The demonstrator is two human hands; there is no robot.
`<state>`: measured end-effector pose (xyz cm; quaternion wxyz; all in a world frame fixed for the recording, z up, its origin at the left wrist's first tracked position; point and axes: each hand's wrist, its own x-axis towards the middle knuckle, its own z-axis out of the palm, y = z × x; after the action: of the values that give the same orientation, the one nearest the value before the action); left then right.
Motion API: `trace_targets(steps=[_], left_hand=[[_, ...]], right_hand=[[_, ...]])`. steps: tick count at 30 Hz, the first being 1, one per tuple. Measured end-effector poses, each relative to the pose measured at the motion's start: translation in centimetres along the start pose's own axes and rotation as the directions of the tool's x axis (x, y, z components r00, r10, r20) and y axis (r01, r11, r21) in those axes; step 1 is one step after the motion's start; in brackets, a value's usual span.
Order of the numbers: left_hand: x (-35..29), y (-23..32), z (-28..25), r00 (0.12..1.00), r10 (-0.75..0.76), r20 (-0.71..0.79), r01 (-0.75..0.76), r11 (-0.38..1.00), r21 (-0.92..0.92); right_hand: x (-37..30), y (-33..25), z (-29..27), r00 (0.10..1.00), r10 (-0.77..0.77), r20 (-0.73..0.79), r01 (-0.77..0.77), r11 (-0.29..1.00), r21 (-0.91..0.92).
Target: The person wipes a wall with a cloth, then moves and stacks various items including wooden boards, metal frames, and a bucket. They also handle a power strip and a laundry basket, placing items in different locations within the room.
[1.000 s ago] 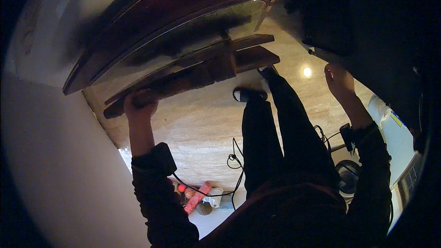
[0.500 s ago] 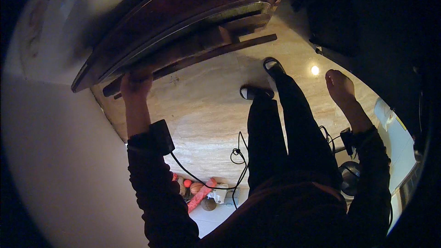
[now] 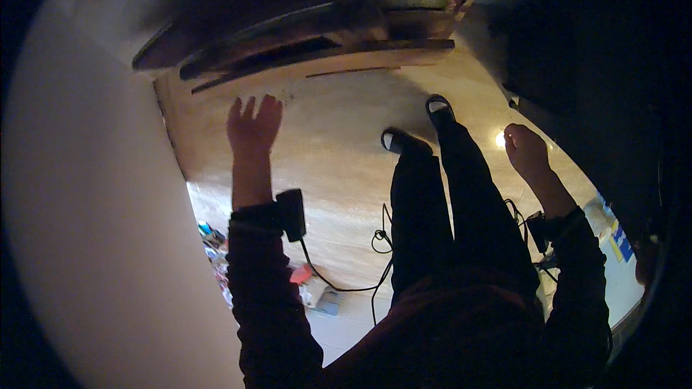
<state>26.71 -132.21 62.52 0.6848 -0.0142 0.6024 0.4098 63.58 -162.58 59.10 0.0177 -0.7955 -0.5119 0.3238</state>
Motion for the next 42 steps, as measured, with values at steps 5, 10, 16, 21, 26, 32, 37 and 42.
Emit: trace_targets(steps=[5, 10, 16, 21, 26, 32, 37, 42], left_hand=[[-3.3, -5.0, -4.7, 0.990, -0.104, -0.091, 0.098, 0.993, -0.065], [-5.0, -6.1, -14.4, 0.959, -0.123, -0.256, 0.097, 0.989, -0.113], [-6.9, -7.7, -25.9, 0.827, -0.217, -0.518, 0.076, 0.957, -0.280], [-6.3, -7.4, -28.3, 0.711, -0.268, -0.650, -0.089, 0.882, -0.462], [-2.4, -5.5, -24.8, 0.597, -0.310, -0.740, -0.252, 0.803, -0.540], [12.7, 3.5, -8.9, 0.584, -0.436, -0.685, -0.323, 0.649, -0.689], [21.2, 7.4, -2.1, 0.569, -0.443, -0.692, -0.426, 0.561, -0.710], [11.6, 1.0, -3.4, 0.600, -0.408, -0.688, -0.569, 0.387, -0.726]], right_hand=[[3.7, -0.7, -1.3, 0.994, -0.099, 0.051, 0.101, 0.994, -0.046], [8.1, -3.7, 0.1, 0.982, -0.173, 0.078, 0.177, 0.983, -0.054], [11.5, -11.2, 7.8, 0.926, -0.189, 0.326, 0.255, 0.952, -0.172], [22.3, -19.7, 9.1, 0.797, -0.338, 0.500, 0.473, 0.865, -0.169], [34.5, -29.2, 9.3, 0.660, -0.459, 0.594, 0.625, 0.775, -0.096], [57.4, -43.3, 6.2, 0.526, -0.466, 0.712, 0.758, 0.636, -0.143], [72.6, -52.0, 4.8, 0.423, -0.464, 0.778, 0.861, 0.473, -0.186], [59.9, -55.5, 3.2, 0.319, -0.522, 0.791, 0.945, 0.240, -0.223]])
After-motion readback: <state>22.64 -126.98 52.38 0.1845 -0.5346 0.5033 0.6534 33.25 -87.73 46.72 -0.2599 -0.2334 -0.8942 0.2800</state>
